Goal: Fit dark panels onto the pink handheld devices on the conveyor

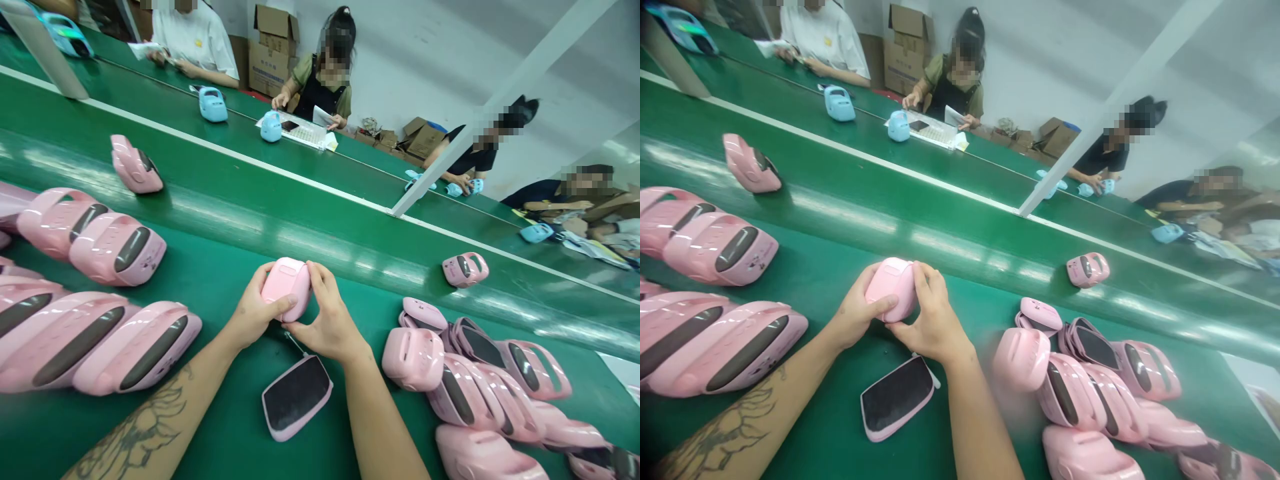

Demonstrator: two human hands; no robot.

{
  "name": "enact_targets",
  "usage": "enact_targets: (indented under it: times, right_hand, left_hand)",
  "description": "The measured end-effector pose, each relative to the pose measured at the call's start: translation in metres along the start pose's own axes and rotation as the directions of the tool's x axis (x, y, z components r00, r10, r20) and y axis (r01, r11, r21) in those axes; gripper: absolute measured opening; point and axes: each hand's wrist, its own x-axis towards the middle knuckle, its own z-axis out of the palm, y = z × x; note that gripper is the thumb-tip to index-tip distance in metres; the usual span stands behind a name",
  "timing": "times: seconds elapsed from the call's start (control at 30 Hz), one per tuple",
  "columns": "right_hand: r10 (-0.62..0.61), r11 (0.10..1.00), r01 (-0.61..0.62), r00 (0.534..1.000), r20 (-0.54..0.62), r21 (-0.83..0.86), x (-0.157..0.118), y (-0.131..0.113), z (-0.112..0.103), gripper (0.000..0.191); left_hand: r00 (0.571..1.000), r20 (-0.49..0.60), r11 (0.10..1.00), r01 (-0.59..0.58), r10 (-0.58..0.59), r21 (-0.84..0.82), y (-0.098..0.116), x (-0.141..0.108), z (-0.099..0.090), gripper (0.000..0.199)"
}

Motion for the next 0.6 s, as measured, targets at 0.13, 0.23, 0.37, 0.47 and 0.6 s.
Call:
enact_targets:
  times: [0.13, 0.23, 0.37, 0.47, 0.6]
  right_hand:
    - [-0.023, 1.000, 0.023, 1.000, 0.003, -0.008, -0.001, -0.001, -0.001, 0.114]
    - [-0.034, 0.999, 0.034, 0.999, 0.016, -0.023, -0.001, 0.002, 0.000, 0.115]
    - [-0.008, 1.000, 0.008, 0.999, 0.037, -0.008, -0.001, 0.003, 0.001, 0.117]
    - [0.019, 1.000, -0.020, 0.998, 0.052, 0.007, -0.001, 0.001, 0.000, 0.118]
    - [0.026, 1.000, -0.026, 0.998, 0.049, 0.008, -0.001, -0.004, -0.003, 0.118]
  left_hand:
    - [1.000, 0.003, 1.000, -0.005, 0.005, -0.017, 0.000, 0.001, -0.002, 0.091]
    - [1.000, 0.031, 0.998, -0.002, 0.004, -0.065, -0.003, 0.002, -0.003, 0.099]
    - [0.999, 0.052, 0.996, 0.004, 0.001, -0.085, -0.007, 0.003, -0.004, 0.108]
    - [0.999, 0.041, 0.998, 0.000, 0.002, -0.063, -0.008, 0.002, -0.004, 0.109]
    - [0.999, 0.020, 0.999, -0.031, 0.031, -0.022, -0.011, 0.002, -0.004, 0.100]
